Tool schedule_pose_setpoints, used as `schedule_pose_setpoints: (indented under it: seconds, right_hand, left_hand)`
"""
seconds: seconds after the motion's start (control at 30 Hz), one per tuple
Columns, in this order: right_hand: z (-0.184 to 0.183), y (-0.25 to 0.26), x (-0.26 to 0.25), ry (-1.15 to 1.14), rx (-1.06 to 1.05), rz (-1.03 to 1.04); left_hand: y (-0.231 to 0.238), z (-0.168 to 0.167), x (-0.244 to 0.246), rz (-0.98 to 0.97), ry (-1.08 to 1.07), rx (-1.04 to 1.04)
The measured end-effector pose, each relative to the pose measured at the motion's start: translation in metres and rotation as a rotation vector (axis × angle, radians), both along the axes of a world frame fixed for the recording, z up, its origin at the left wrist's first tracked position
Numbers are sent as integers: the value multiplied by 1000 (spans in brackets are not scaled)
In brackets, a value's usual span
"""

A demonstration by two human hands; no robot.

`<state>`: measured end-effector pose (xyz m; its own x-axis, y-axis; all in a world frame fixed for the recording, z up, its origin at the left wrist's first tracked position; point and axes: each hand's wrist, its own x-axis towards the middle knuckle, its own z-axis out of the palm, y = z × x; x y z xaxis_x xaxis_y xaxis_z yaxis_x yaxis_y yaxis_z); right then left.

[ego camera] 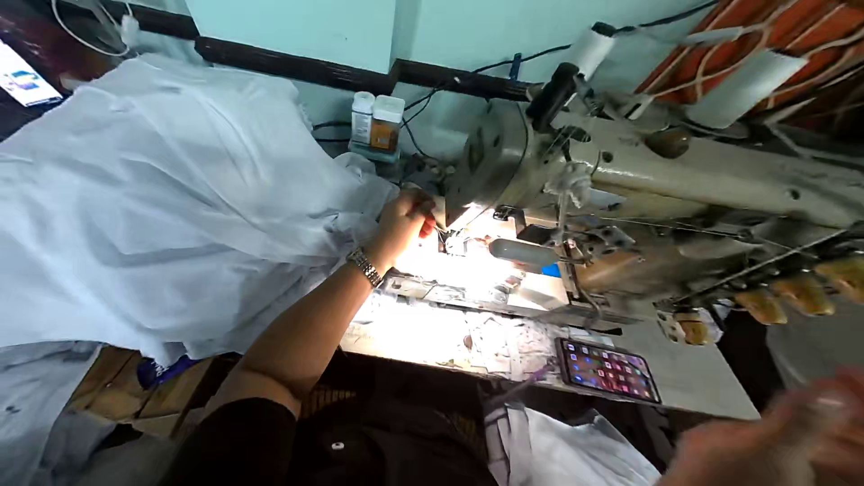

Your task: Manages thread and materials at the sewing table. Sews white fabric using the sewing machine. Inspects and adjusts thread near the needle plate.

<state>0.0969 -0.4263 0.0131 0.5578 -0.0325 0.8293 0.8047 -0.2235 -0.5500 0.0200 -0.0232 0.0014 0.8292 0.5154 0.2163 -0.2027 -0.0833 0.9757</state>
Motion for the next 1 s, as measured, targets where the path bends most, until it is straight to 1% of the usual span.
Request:
schedule_pose_setpoints:
  seconds: [0.07,0.13,0.27,0.33,0.4,0.5,0.57,0.67,0.7,0.73,0.8,0.87,0.9,0.93,1.0]
  right_hand:
    - [-22,31,-23,43,-111,151]
    - [-49,61,-38,96,-208,285]
    - [-103,114,-51,51,-347,400]
    - [-127,135,-52,41,-359,420]
    - [-149,149,-50,45,-369,398]
    - [-159,157,-50,31,-396,350]
    - [-159,157,-51,32,-415,331]
    - [-160,158,-52,51,-435,319]
    - [-160,158,-52,49,-445,313]
    - [-160,159,-52,44,-460,304]
    - [-159,159,-54,36,-496,288]
    - [-158,160,-56,34,-534,273]
    - [-158,160,-56,32,-549,269]
    - [-158,161,-56,26,-560,262]
    - [-158,161,-56,13,-570,246]
  left_hand:
    - [-4,0,-10,-20,7,128]
    - [-2,-1,-12,-14,16,143]
    - [7,0,2,11,35,-63]
    - [8,5,11,33,79,-112]
    - [7,12,21,55,152,-161]
    - [3,20,26,2,167,-196]
    - [1,22,21,-80,102,-184]
    - [1,13,9,-169,6,-144]
    - [1,10,3,-179,10,-95]
    - [1,9,-2,-188,41,-3]
    - [3,8,-10,-163,139,301]
    - [7,9,-13,-124,210,637]
    - [8,9,-13,-120,226,772]
    - [9,9,-11,-115,214,871]
    - [8,9,-10,-128,180,972]
